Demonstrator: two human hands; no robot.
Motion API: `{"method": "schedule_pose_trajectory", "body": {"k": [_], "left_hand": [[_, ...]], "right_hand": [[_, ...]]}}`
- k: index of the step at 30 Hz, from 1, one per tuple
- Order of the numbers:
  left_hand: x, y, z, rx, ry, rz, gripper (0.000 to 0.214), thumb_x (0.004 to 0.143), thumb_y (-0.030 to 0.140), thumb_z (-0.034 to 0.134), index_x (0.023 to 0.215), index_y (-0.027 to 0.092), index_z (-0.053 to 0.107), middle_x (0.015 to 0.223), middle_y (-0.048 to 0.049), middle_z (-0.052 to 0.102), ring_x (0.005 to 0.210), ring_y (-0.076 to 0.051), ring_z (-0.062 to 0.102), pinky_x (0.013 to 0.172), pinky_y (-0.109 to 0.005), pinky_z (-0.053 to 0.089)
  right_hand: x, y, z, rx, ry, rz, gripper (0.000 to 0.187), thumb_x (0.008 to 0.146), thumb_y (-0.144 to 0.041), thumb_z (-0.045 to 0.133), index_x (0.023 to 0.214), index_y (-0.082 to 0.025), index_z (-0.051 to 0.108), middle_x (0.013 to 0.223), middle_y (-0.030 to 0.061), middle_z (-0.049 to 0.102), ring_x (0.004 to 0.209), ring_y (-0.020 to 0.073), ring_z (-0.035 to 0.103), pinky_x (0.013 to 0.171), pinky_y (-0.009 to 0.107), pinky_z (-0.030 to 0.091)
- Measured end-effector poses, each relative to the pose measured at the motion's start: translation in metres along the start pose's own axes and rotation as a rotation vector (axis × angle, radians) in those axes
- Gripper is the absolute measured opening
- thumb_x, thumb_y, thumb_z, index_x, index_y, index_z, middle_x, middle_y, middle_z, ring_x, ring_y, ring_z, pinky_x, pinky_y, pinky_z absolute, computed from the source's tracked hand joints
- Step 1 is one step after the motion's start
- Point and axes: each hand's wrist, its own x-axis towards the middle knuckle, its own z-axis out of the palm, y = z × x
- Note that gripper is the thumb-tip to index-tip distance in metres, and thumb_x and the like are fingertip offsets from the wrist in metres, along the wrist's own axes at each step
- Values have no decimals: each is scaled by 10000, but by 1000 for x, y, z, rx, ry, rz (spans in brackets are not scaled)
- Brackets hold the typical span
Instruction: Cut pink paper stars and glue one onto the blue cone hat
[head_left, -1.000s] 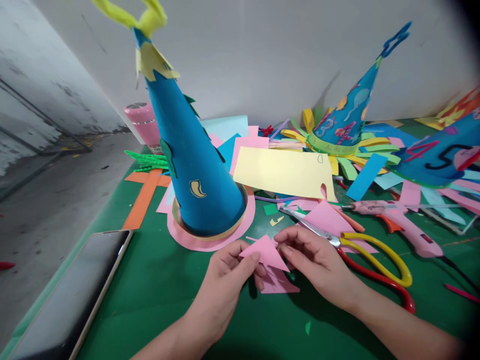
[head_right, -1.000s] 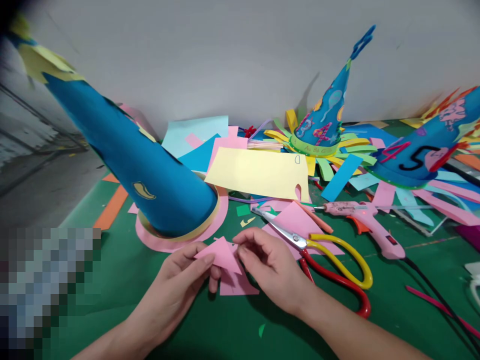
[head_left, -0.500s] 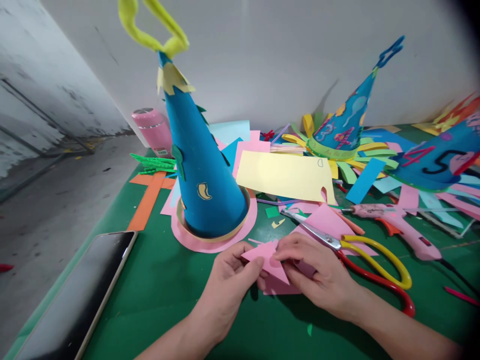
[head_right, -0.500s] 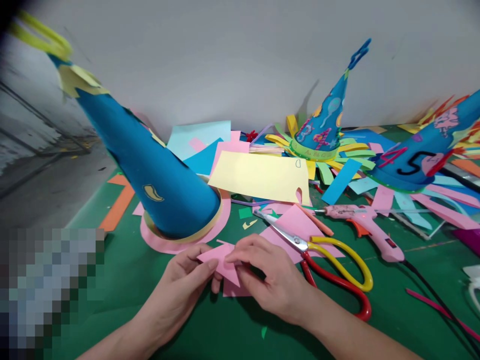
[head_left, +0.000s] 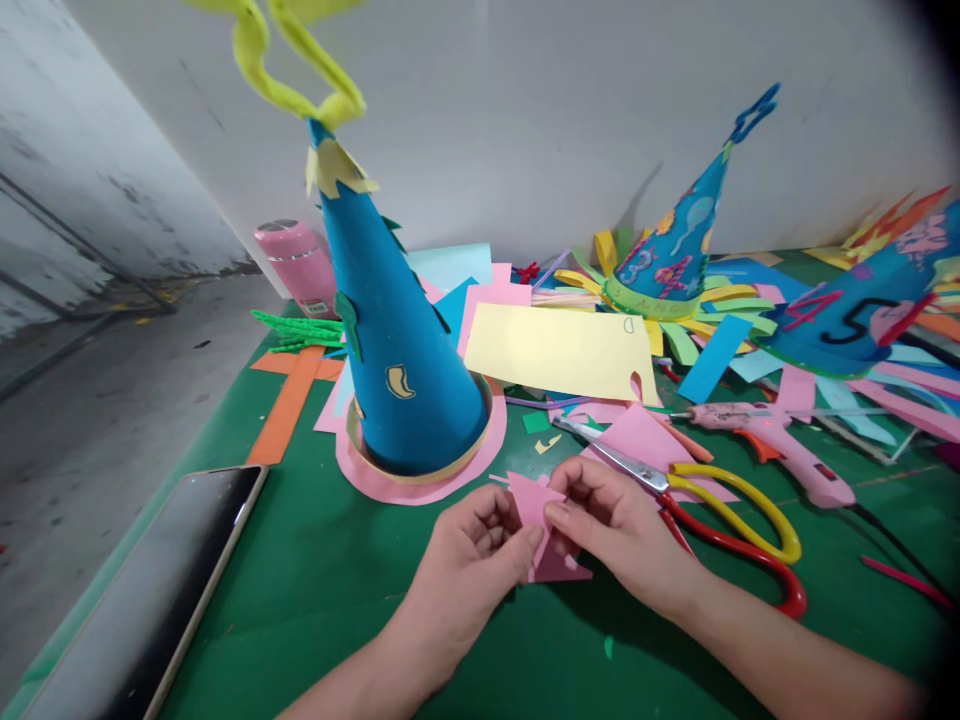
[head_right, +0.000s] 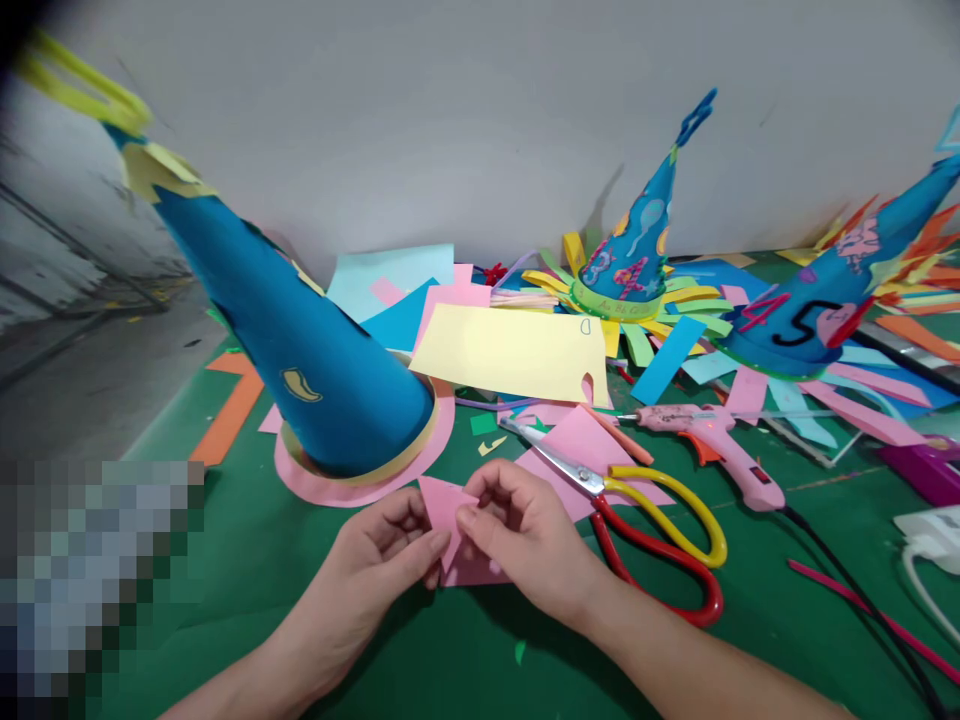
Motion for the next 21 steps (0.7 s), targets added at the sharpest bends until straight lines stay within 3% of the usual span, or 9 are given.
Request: {"method": "schedule_pose_trajectory", "body": {"k": [8,13,21], "left_hand": [[-2,0,2,119,-46,-48,227,722,349,593,621,155,533,424,30,515,414,-91,463,473,-215,342],[-1,-2,2,22,-90,-126,209,750,330,567,641,153,547,423,28,534,391,-87,486,481,-215,344],[0,-4,-5,-185,-160,-146,195,756,297,565,644,138,574,528,8,569,411,-86,513,462,-214,357]], "right_hand": [[-2,-5,0,-103,-15,-130,137,799,-240,546,929,-198,562,764,-5,532,658,103,509,572,217,435],[-1,-5,-1,-130,-4,-242,109,799,-196,545,865,-206,631,807,12,554,721,122,549,624,241,461],[-1,-5,-10,-347,-64,-464,292,797,-83,495,923,-280,671,831,24,524,805,144,537,686,281,472]]}}
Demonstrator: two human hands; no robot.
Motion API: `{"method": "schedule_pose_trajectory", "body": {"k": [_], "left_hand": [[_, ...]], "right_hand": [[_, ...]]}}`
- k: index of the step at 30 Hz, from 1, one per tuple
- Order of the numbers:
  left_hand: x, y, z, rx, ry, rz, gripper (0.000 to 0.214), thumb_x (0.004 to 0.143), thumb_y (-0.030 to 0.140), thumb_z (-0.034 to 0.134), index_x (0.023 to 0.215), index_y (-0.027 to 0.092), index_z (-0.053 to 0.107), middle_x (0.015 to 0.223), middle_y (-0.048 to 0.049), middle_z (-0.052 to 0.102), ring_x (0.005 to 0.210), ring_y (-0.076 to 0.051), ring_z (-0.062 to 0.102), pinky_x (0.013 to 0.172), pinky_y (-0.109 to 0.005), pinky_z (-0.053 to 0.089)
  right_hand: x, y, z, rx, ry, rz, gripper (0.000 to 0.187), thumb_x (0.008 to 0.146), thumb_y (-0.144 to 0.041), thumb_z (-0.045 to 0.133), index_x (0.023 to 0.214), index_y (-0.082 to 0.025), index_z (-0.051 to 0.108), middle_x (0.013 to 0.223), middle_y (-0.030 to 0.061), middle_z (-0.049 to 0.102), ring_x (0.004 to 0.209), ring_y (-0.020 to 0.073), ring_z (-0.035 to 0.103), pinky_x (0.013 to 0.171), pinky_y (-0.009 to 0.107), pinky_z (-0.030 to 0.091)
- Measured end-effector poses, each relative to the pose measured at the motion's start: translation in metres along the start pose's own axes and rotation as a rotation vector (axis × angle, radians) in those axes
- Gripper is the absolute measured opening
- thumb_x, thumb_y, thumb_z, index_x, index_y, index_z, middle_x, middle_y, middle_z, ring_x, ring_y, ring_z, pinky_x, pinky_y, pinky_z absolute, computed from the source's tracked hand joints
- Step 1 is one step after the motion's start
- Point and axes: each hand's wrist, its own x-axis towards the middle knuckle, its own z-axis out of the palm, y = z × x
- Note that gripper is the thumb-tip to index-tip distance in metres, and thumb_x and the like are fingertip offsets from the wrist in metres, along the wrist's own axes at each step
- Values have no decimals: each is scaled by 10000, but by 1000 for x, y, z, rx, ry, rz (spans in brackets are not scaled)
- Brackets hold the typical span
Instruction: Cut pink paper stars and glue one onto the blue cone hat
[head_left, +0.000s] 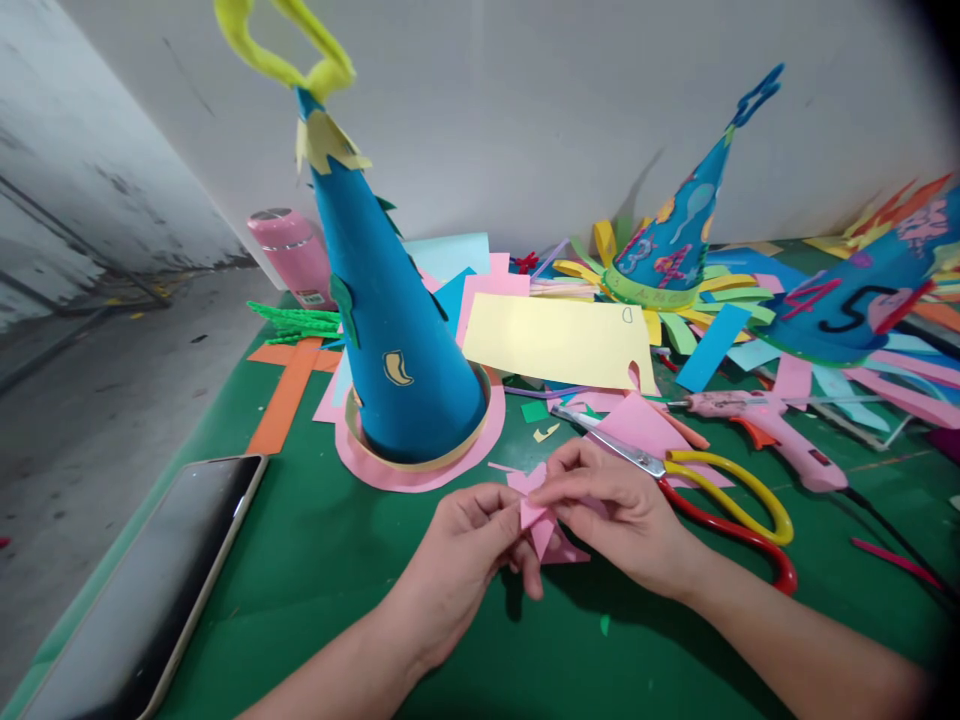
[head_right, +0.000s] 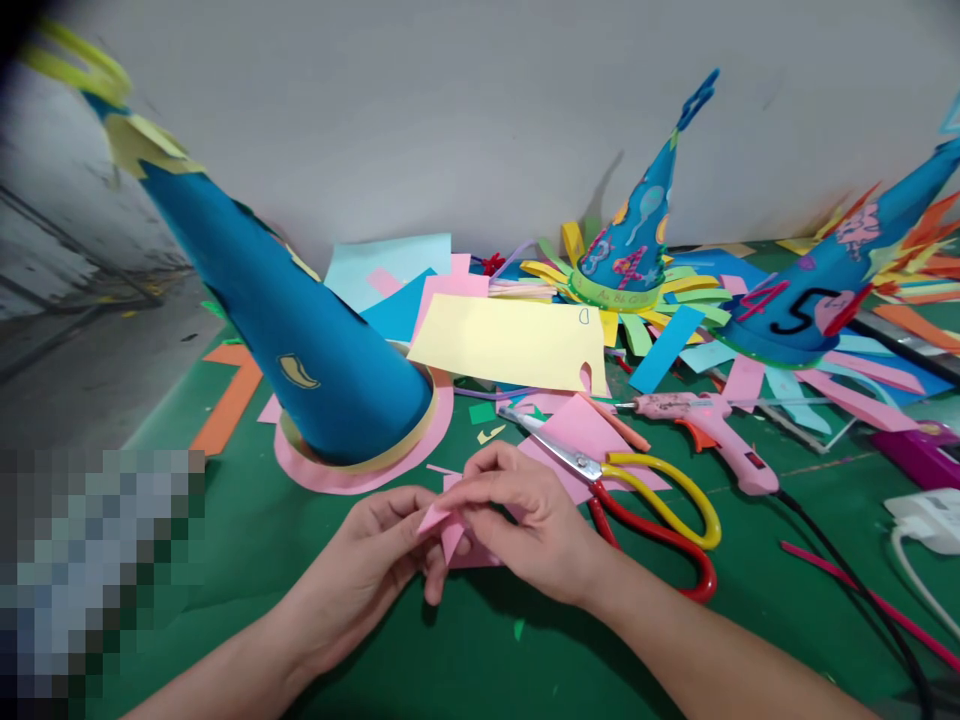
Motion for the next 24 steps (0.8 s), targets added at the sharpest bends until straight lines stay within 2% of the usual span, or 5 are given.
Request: {"method": "schedule_pose_trajectory", "body": {"k": [5,13,21,24], "left_hand": [[0,2,-1,-31,-37,19,181,774,258,545,656,127,586,563,-9,592,446,-89,525,504,-218,386],[0,2,-3,-113,-63,45,182,791,171,479,641,126,573,582,-18,595,479,-123,556,549,-257,422],[1,1,-2,-33,-40,28,176,789,256,536,673,133,582,575,-9,591,472,-105,546,532,-234,387],[1,2,-1,-26,12,51,176,776,259,559,657,132,585,543,-11,583,505,-108,536,543,-228,392]], "right_hand": [[3,3,-6,-61,-64,-146,355,769,-30,486,960,-265,671,858,40,514,816,149,534,678,282,474],[4,2,-8,-94,-114,-168,376,779,-13,457,970,-266,661,911,46,529,863,153,543,724,287,478],[2,2,-8,-28,-108,-120,350,817,-52,430,986,-276,640,934,40,528,902,158,531,777,303,451],[0,1,-6,42,-28,21,310,862,-124,409,1094,-275,549,978,38,533,871,144,526,750,281,450]]}}
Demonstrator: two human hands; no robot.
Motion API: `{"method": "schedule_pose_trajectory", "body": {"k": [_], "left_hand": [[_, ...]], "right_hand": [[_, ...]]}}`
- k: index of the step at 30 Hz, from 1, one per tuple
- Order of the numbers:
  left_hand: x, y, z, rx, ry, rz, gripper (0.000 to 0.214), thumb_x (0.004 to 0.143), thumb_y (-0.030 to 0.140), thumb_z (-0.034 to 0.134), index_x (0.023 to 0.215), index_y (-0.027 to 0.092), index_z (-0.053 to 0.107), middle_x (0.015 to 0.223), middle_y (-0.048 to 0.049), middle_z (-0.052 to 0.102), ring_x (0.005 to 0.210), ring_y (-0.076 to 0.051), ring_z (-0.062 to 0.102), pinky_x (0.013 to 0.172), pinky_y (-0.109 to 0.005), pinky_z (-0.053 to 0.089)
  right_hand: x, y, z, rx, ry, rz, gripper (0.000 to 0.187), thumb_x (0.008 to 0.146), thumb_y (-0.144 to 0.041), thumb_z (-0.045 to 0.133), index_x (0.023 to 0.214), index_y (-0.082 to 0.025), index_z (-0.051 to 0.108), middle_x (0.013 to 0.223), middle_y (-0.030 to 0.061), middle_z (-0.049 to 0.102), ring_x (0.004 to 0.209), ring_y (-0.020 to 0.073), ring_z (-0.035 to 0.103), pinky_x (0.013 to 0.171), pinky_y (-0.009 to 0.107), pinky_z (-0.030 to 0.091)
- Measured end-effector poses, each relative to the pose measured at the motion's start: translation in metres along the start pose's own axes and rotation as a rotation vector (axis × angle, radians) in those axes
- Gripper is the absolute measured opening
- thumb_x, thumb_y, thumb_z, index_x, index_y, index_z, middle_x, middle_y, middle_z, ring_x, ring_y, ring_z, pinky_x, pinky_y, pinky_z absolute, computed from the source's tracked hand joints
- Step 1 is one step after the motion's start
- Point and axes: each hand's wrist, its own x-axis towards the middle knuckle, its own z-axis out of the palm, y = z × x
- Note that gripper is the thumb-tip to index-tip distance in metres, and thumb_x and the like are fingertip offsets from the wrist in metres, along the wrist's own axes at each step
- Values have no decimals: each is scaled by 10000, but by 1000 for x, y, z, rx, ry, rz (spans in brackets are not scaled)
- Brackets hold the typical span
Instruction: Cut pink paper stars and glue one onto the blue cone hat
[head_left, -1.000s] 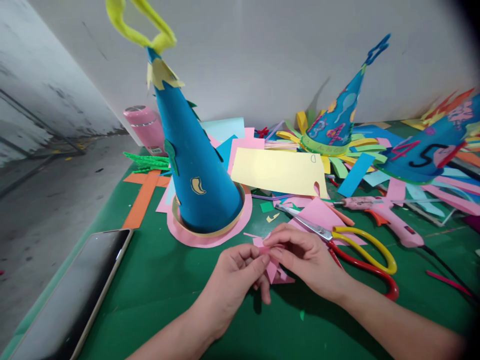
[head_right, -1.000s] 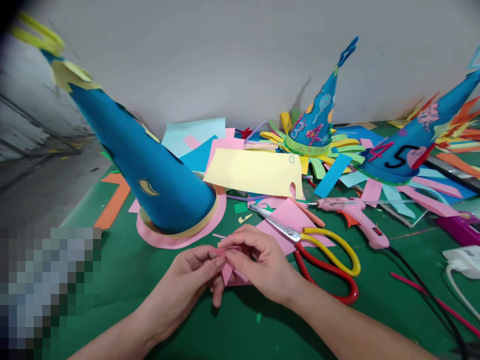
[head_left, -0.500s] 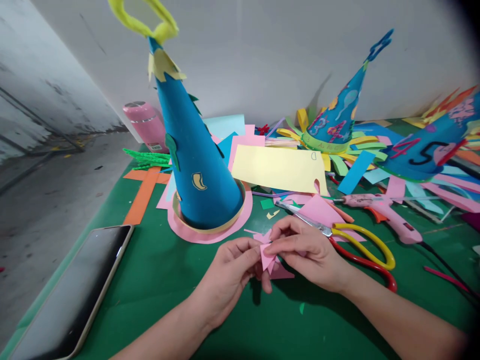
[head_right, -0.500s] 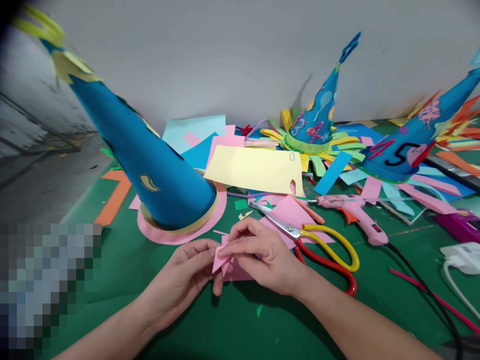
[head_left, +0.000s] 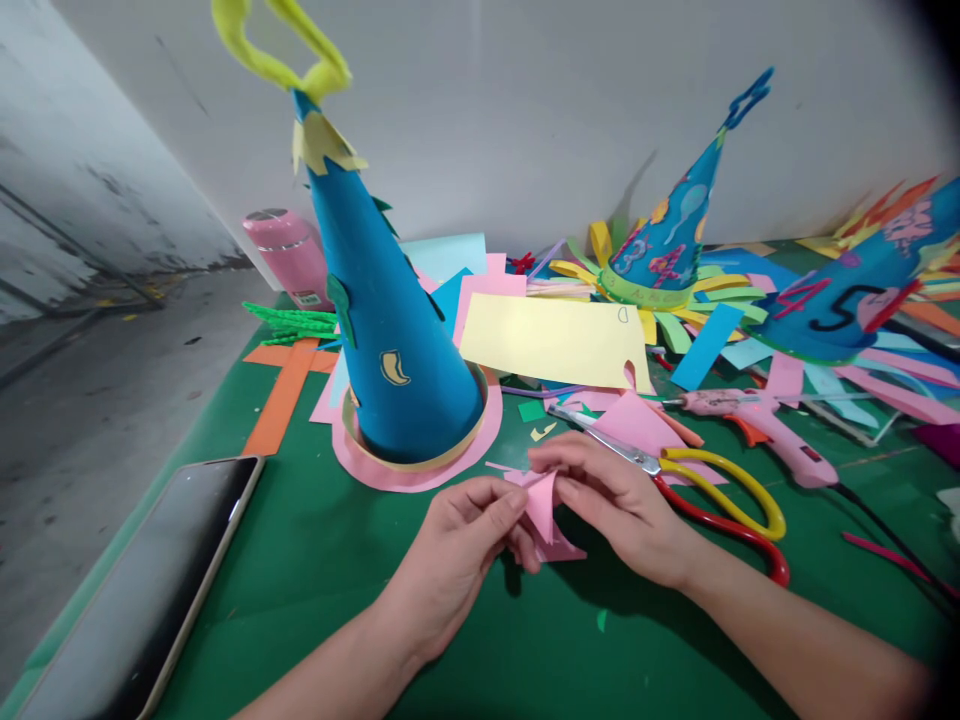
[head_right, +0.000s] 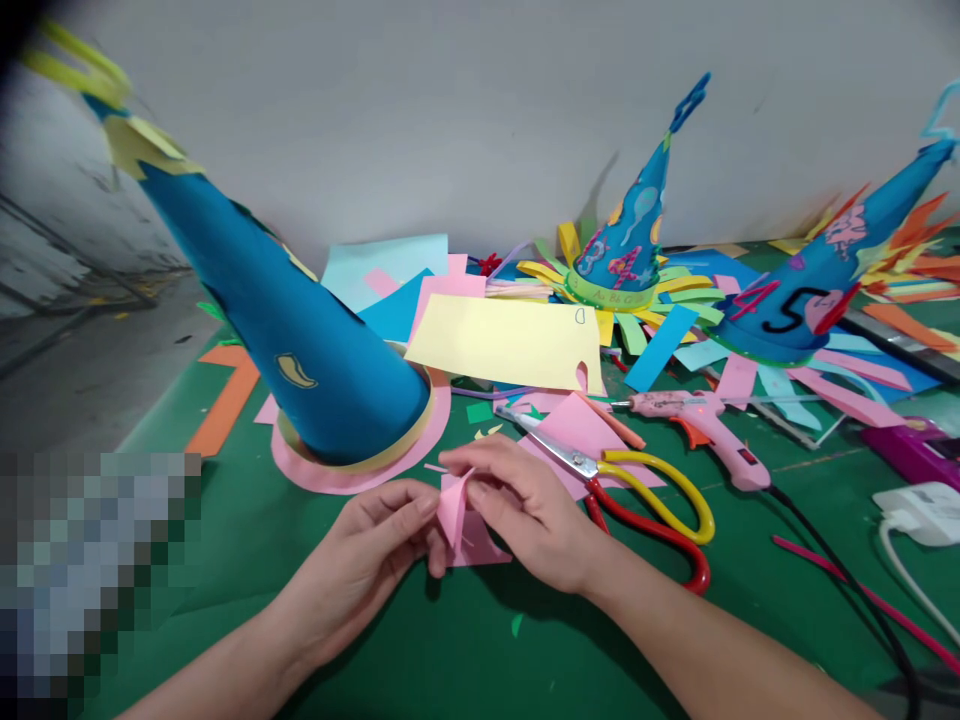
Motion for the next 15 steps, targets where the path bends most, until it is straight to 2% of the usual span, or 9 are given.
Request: {"method": "schedule_pose_trajectory", "body": {"k": [3,6,8,11,15], "left_hand": [[0,2,1,-16,76,57,190,773,256,562,633,132,592,536,-2,564,514,-98,507,534,-219,391],[0,2,3,5,135,117,198,776,257,561,631,131,610,521,12,532,515,-81,473,535,-204,382],[1,1,3,23,162,141,195,769,263,570,637,130,622,508,19,510,519,-78,460,540,-201,381],[1,-1,4,46,187,151,181,756,274,583,655,132,632,541,13,521,513,-75,451,527,-205,375],[-1,1,3,125,146,117,136,739,277,604,728,147,644,588,4,555,529,-80,456,538,-211,377]], "right_hand": [[-1,-1,4,103,53,169,217,880,-228,419,1086,-237,488,930,33,531,757,123,523,657,246,453],[-2,-1,12,121,24,249,147,816,-303,538,899,-190,495,751,-5,503,634,106,483,537,207,407],[-1,-1,17,107,0,274,155,796,-313,563,796,-176,490,676,-23,483,575,90,444,480,188,361],[1,-1,20,79,34,278,147,834,-272,499,732,-167,495,656,-22,495,579,86,450,492,180,361],[3,-3,14,-33,61,279,137,814,-192,489,680,-168,480,601,-34,485,529,78,437,457,172,347]]}}
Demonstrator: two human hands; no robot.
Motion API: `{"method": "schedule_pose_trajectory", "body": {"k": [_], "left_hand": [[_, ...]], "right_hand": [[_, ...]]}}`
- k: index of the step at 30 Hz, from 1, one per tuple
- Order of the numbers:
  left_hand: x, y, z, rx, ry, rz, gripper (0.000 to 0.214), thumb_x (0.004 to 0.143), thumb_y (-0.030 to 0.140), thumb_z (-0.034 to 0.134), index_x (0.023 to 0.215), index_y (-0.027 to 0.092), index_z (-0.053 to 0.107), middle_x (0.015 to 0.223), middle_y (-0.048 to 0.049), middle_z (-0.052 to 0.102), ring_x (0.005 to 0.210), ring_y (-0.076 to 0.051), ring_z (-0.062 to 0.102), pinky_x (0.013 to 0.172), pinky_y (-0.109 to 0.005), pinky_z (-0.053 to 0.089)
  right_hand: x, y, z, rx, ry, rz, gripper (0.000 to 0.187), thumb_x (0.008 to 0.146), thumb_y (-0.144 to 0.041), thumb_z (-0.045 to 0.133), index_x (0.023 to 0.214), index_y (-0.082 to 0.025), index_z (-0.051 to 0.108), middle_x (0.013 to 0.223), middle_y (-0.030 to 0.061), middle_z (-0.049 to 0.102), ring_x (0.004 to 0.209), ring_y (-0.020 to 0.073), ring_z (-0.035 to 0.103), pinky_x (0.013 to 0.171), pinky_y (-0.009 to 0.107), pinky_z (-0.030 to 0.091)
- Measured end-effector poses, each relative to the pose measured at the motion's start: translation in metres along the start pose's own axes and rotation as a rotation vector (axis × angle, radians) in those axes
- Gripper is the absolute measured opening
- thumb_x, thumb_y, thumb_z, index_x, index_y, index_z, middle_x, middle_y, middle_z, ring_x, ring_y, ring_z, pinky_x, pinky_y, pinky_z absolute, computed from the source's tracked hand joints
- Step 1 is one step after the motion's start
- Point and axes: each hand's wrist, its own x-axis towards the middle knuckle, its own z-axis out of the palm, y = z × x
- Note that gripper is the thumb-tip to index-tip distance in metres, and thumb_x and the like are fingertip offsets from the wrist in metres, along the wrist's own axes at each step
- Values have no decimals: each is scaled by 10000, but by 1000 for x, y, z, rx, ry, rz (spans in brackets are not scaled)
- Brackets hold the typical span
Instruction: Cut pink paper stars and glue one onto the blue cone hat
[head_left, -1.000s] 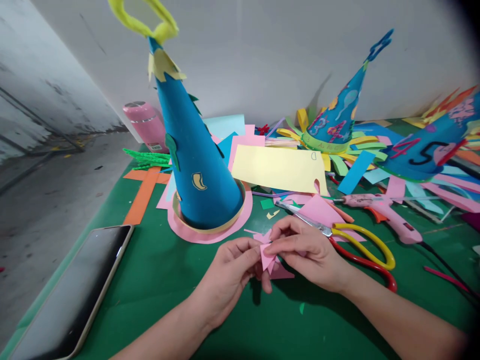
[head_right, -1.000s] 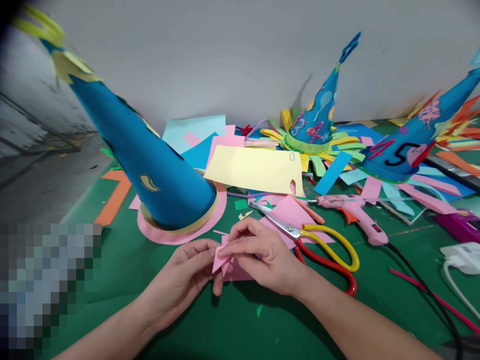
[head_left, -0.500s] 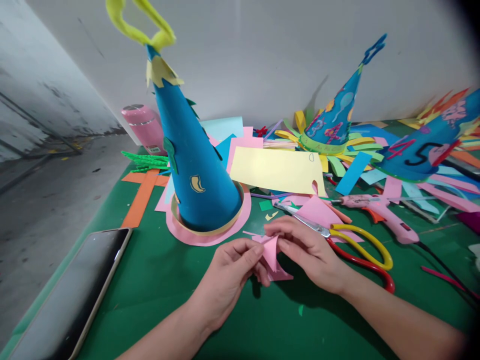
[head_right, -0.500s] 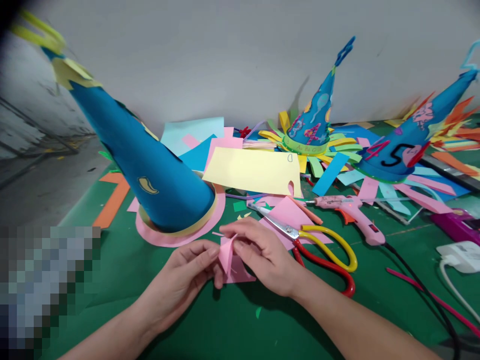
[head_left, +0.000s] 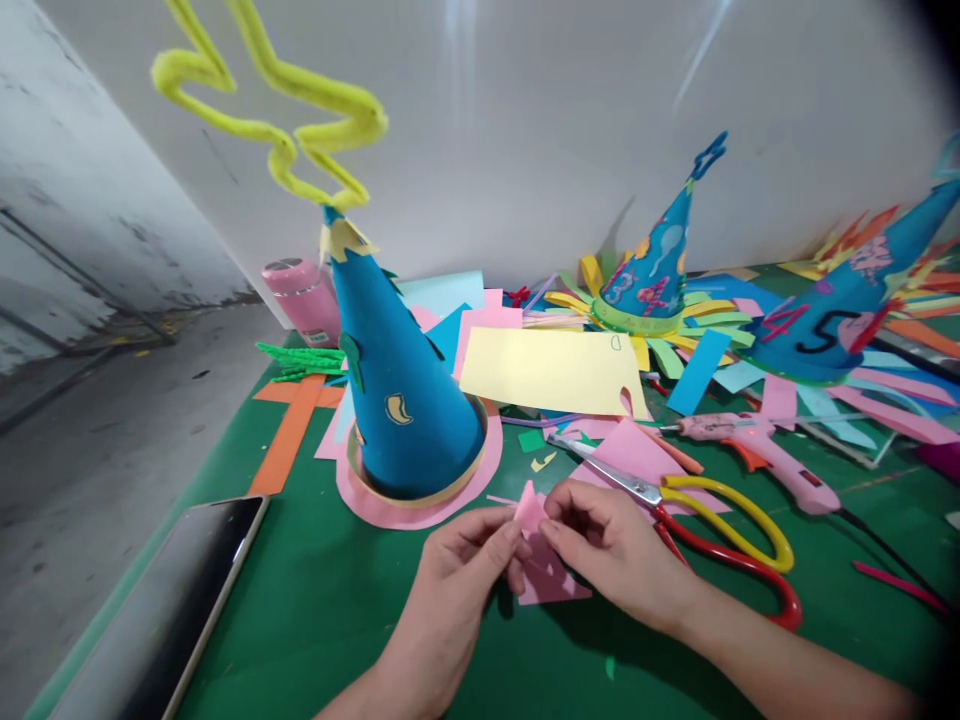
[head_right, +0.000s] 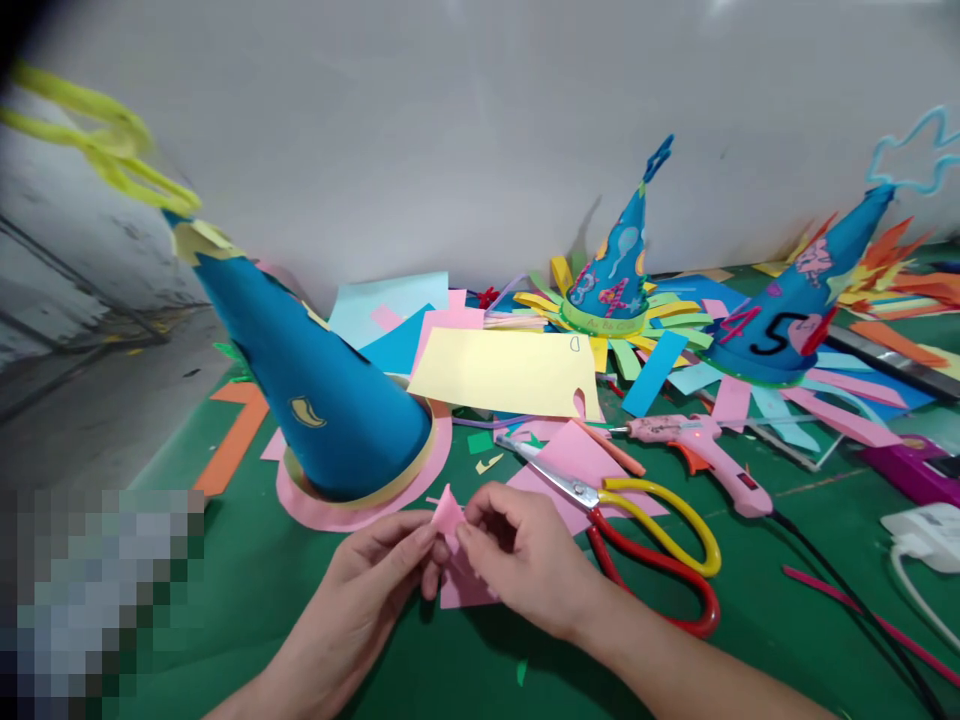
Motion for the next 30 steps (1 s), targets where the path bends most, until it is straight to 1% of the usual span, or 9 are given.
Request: {"method": "schedule_pose_trajectory", "body": {"k": [3,6,9,11,13,15,18,24,30], "left_hand": [[0,5,-1,69,-55,-12,135,705,265,644,783,156,653,682,-10,596,585,-83,470,553,-194,377],[1,7,-1,96,-68,-22,123,702,263,648,693,140,644,612,9,558,560,-72,453,529,-178,359],[1,3,-1,-9,-72,-49,140,722,261,628,673,131,639,586,10,546,537,-71,454,527,-185,366],[1,0,-1,-109,-69,-61,140,738,251,611,687,125,646,599,0,556,542,-74,465,542,-192,383],[1,-2,-1,-170,-59,-65,139,749,236,599,689,122,652,589,2,549,535,-69,461,545,-190,389],[-1,-3,0,-190,-55,-65,132,751,225,598,691,124,658,587,4,547,532,-67,458,538,-187,389],[-2,-4,1,-159,-61,-42,110,747,220,605,717,136,669,594,5,558,537,-71,466,529,-190,388],[-2,-2,2,-40,-71,23,107,736,229,615,694,148,670,600,-4,597,573,-96,504,575,-216,401],[-6,-2,6,31,12,28,139,706,257,635,627,144,659,543,-9,593,560,-126,509,577,-249,394]], "right_hand": [[1,-2,-6,-100,-79,-20,134,769,-139,512,644,-167,475,546,-47,469,481,71,409,430,172,323],[0,-3,-8,-122,-128,-41,131,759,-126,514,639,-168,481,535,-49,475,474,70,413,431,173,328],[0,-3,-6,-86,-78,-74,47,782,-195,529,744,-168,525,632,-20,528,545,90,464,478,188,379],[-1,-2,-4,-56,-47,-90,111,774,-264,568,829,-172,536,709,-2,548,596,104,483,512,201,406],[-2,-1,-2,-53,-24,-105,146,769,-303,583,833,-177,543,729,4,553,622,113,494,531,210,414],[-3,-1,-2,-79,-3,-129,130,796,-307,552,782,-178,556,703,5,559,630,119,504,541,217,411],[-3,-1,-3,-117,31,-163,147,823,-286,515,746,-174,572,656,1,559,607,117,504,533,220,398],[-2,-1,-4,-86,29,-202,141,826,-261,511,741,-165,571,661,3,577,595,109,516,529,211,403],[-2,-2,-3,-28,36,-203,140,826,-242,504,720,-166,555,630,-3,574,551,98,520,496,195,404]]}}
